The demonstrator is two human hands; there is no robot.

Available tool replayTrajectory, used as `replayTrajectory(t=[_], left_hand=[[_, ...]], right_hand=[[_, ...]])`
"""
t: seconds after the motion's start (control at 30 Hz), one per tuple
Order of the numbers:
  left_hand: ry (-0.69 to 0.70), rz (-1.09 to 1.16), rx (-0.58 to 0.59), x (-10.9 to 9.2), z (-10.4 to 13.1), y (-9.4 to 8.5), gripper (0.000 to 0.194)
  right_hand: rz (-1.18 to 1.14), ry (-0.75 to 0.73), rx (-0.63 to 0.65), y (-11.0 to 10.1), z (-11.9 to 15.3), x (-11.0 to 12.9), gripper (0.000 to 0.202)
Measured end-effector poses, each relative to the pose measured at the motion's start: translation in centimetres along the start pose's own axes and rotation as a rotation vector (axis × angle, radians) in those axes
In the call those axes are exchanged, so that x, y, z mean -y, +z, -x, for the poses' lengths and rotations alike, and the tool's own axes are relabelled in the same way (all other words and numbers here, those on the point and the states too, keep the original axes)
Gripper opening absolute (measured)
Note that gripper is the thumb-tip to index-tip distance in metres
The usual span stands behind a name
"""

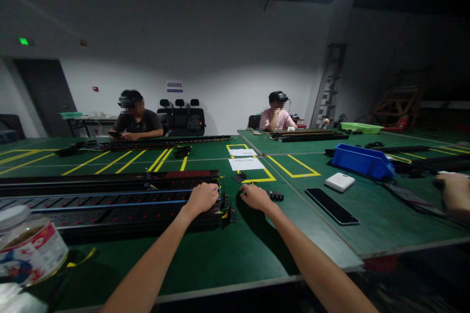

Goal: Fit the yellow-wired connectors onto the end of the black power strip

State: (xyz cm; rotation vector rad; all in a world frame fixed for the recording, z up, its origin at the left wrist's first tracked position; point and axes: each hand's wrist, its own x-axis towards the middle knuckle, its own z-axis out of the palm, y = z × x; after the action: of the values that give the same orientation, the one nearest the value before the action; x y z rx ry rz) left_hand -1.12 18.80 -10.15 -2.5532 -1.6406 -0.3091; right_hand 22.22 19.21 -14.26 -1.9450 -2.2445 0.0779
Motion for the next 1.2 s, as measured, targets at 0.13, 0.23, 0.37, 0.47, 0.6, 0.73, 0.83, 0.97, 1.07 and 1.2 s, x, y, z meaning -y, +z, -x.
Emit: replayTrajectory(t=[0.13, 0.23, 0.37, 0.47, 0.6, 0.73, 0.83, 0.97, 1.07, 1.2], left_hand=[[0.002, -0.005, -0.008, 0.10, -0.05, 0.18, 0.029], [0.007, -0.006, -0.010, 0.17, -0.07, 0.24, 0.029], [0.012, -0.003, -0.007, 0.16, -0.04, 0.17, 0.030], [0.008, 0.000, -0.005, 0.08, 0.02, 0.08, 0.029], [-0.001, 0.006, 0.006, -0.04, 0.10, -0.13, 0.028], [-0.009, 0.014, 0.018, -0.16, 0.17, -0.34, 0.029], [-0.017, 0.010, 0.019, -0.20, 0.16, -0.32, 0.028], [-0.012, -0.005, 0.011, -0.13, 0.05, -0.06, 0.029], [-0.010, -0.011, 0.011, -0.04, -0.02, 0.11, 0.030], [-0.015, -0.013, 0.012, -0.01, -0.01, 0.14, 0.030]], right_hand=[[0.002, -0.002, 0.003, 0.10, -0.11, -0.10, 0.030], [-0.002, -0.003, -0.001, 0.12, -0.12, -0.13, 0.030], [-0.008, 0.001, 0.004, 0.08, -0.06, -0.09, 0.030], [-0.011, 0.001, 0.005, 0.01, -0.02, -0.06, 0.030], [-0.017, 0.002, 0.009, -0.16, 0.03, -0.01, 0.030], [-0.021, 0.004, 0.011, -0.25, 0.08, 0.03, 0.030], [-0.020, 0.000, 0.010, -0.18, 0.08, 0.01, 0.030], [-0.015, 0.002, 0.010, -0.06, 0.04, 0.00, 0.030], [-0.014, 0.004, 0.008, -0.02, 0.02, 0.03, 0.031], [-0.018, -0.001, 0.000, 0.00, 0.02, 0.02, 0.031]])
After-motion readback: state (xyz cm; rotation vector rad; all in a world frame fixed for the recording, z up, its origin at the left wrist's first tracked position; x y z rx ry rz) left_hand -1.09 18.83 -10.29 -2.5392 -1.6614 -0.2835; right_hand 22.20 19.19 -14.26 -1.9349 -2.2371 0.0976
